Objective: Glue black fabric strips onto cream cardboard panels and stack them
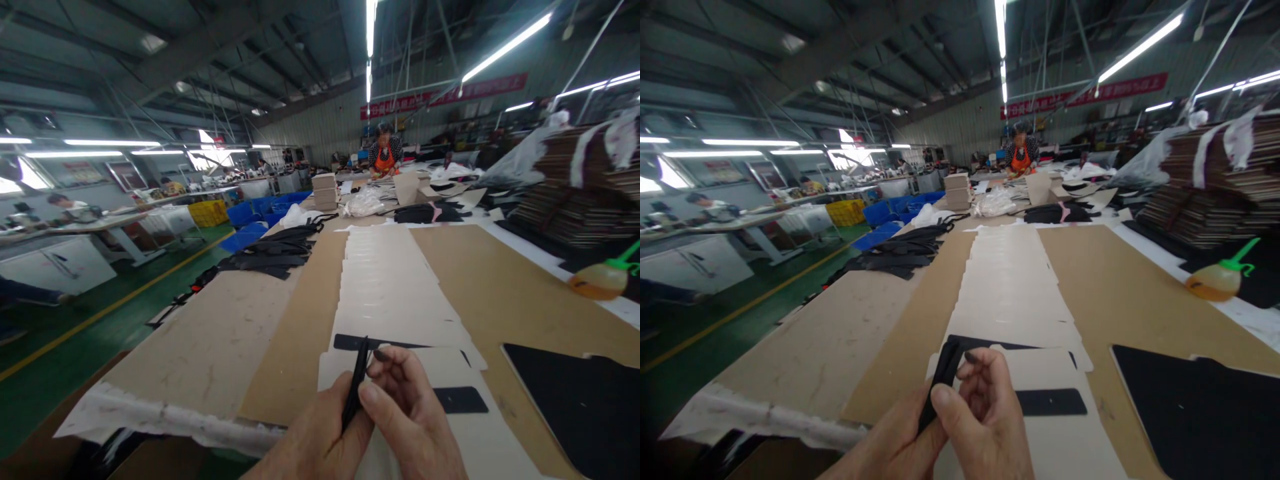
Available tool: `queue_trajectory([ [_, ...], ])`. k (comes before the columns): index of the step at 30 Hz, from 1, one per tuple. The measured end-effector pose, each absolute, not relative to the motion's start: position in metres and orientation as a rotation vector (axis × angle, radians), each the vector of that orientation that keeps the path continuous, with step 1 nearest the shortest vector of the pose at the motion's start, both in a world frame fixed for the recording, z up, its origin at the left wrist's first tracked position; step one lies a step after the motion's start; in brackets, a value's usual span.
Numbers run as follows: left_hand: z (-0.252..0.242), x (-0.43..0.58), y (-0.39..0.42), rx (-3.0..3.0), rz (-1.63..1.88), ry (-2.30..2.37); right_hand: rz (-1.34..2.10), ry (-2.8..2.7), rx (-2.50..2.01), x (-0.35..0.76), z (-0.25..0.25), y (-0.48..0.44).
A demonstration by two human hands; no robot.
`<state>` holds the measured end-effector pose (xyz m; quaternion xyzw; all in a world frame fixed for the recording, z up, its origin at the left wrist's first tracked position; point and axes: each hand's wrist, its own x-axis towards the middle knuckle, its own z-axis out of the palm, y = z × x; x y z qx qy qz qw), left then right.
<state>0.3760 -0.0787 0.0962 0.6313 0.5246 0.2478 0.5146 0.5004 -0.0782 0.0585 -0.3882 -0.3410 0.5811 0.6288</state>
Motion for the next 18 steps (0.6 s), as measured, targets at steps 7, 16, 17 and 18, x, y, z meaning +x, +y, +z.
queue_trajectory([
  [7, 0.087, 0.375, -0.075, 1.798, 0.595, 1.333, 1.461, -0.748, -0.845, 0.503, 0.063, -0.072],
  [16, 0.091, 0.374, -0.074, 1.814, 0.525, 1.303, 1.547, -0.825, -0.870, 0.514, 0.060, -0.069],
  [17, 0.093, 0.372, -0.074, 1.802, 0.538, 1.297, 1.526, -0.822, -0.917, 0.516, 0.058, -0.069],
  [18, 0.095, 0.369, -0.074, 1.787, 0.552, 1.286, 1.510, -0.803, -0.957, 0.518, 0.056, -0.069],
])
